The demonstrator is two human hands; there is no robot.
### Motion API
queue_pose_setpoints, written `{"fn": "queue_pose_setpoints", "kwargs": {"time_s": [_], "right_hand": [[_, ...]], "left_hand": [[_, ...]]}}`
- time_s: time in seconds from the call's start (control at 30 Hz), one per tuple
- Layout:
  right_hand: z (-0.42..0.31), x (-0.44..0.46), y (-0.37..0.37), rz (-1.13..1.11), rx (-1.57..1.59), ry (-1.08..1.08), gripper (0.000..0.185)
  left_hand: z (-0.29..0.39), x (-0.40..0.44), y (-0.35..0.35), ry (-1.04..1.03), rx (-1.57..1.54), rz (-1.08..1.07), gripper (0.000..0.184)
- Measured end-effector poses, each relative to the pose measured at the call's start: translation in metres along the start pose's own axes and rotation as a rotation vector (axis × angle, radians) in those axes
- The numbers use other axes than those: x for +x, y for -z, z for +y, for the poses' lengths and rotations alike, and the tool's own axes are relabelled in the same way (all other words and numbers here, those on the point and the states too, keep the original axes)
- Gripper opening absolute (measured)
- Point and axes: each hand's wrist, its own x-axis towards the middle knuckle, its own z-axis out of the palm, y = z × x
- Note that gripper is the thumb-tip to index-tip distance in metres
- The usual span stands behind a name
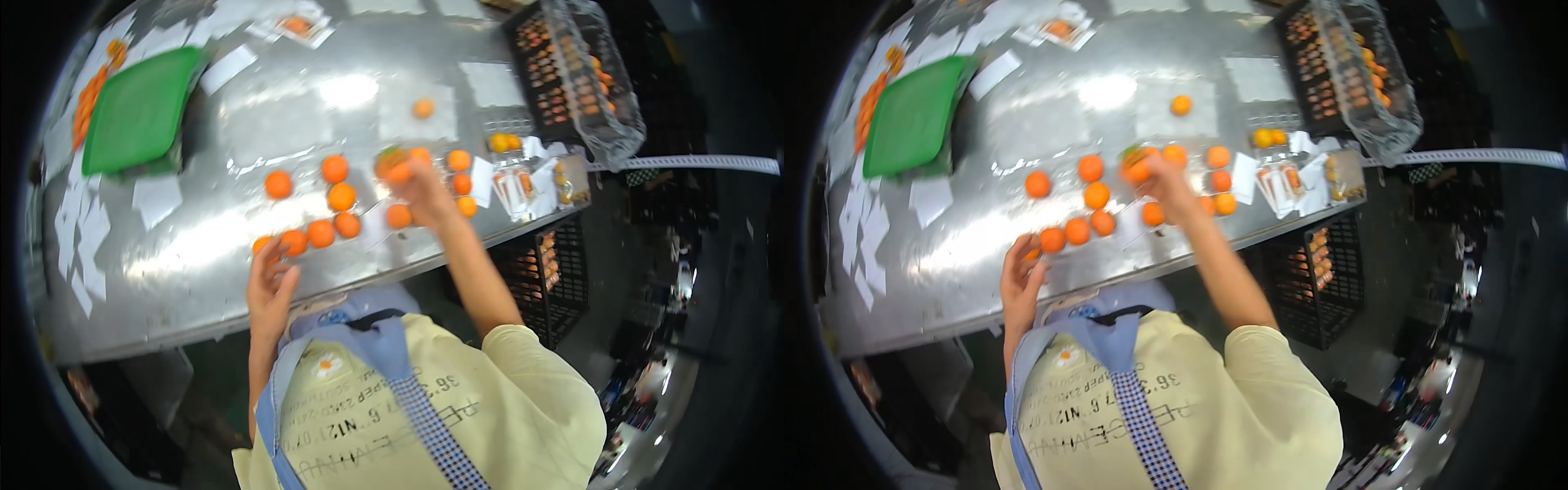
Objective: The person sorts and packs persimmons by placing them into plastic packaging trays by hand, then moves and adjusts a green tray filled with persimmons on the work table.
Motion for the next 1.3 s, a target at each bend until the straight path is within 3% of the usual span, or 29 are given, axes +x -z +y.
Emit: {"fn": "queue_pose_setpoints", "kwargs": {"time_s": [0.03, 0.07, 0.1, 0.13, 0.17, 0.2, 0.27, 0.33, 0.4, 0.47, 0.5, 0.57, 0.63, 0.83, 1.13, 1.23, 1.3], "right_hand": [[-0.048, 0.008, 0.028, 0.024, -0.190, 0.137, 0.026], [-0.094, 0.016, 0.059, 0.190, -0.191, 0.293, 0.028], [-0.151, 0.024, 0.100, 0.291, -0.153, 0.350, 0.037], [-0.204, 0.031, 0.126, 0.234, -0.049, 0.549, 0.050], [-0.251, 0.029, 0.144, 0.206, 0.122, 0.617, 0.060], [-0.287, 0.022, 0.178, -0.018, 0.130, 0.601, 0.049], [-0.325, 0.026, 0.208, 0.278, 0.036, 0.769, 0.047], [-0.296, 0.024, 0.140, 0.471, -0.064, 0.799, 0.042], [-0.240, 0.031, 0.130, 0.274, -0.233, 0.588, 0.038], [-0.154, 0.032, 0.087, 0.347, -0.607, 0.420, 0.031], [-0.116, 0.026, 0.064, 0.285, -0.908, 0.314, 0.032], [-0.039, 0.016, 0.047, 0.011, -0.993, 0.201, 0.035], [0.002, -0.002, 0.008, -0.075, -1.174, 0.100, 0.044], [0.066, -0.031, -0.042, 0.153, -1.545, 0.223, 0.047], [0.088, -0.033, -0.054, 0.181, -1.650, 0.225, 0.044], [0.079, -0.032, -0.044, 0.167, -1.310, -0.038, 0.046], [0.072, -0.034, -0.034, 0.128, -0.826, -0.128, 0.048]], "left_hand": [[0.000, 0.000, 0.005, 0.007, -0.007, -0.002, 0.046], [0.000, 0.002, 0.007, 0.019, -0.008, -0.007, 0.043], [-0.001, 0.003, 0.007, 0.036, -0.006, -0.006, 0.039], [-0.002, 0.005, 0.007, 0.053, -0.004, -0.001, 0.036], [-0.003, 0.006, 0.005, 0.044, -0.021, -0.004, 0.031], [-0.002, 0.005, 0.003, 0.048, -0.010, -0.012, 0.031], [0.001, 0.006, -0.002, 0.068, 0.012, -0.007, 0.032], [-0.002, 0.006, -0.003, 0.073, -0.016, -0.010, 0.029], [-0.010, 0.007, 0.000, 0.071, -0.054, 0.008, 0.028], [-0.013, 0.006, 0.006, 0.079, -0.073, 0.022, 0.028], [-0.014, 0.005, 0.008, 0.082, -0.083, 0.024, 0.028], [-0.016, 0.002, 0.012, 0.097, -0.092, 0.036, 0.027], [-0.017, 0.001, 0.015, 0.115, -0.084, 0.054, 0.025], [-0.020, 0.002, 0.015, 0.132, -0.073, 0.056, 0.024], [-0.027, 0.007, 0.016, 0.112, -0.074, 0.009, 0.025], [-0.027, 0.007, 0.016, 0.122, -0.063, -0.006, 0.029], [-0.026, 0.006, 0.013, 0.082, -0.038, -0.036, 0.036]]}}
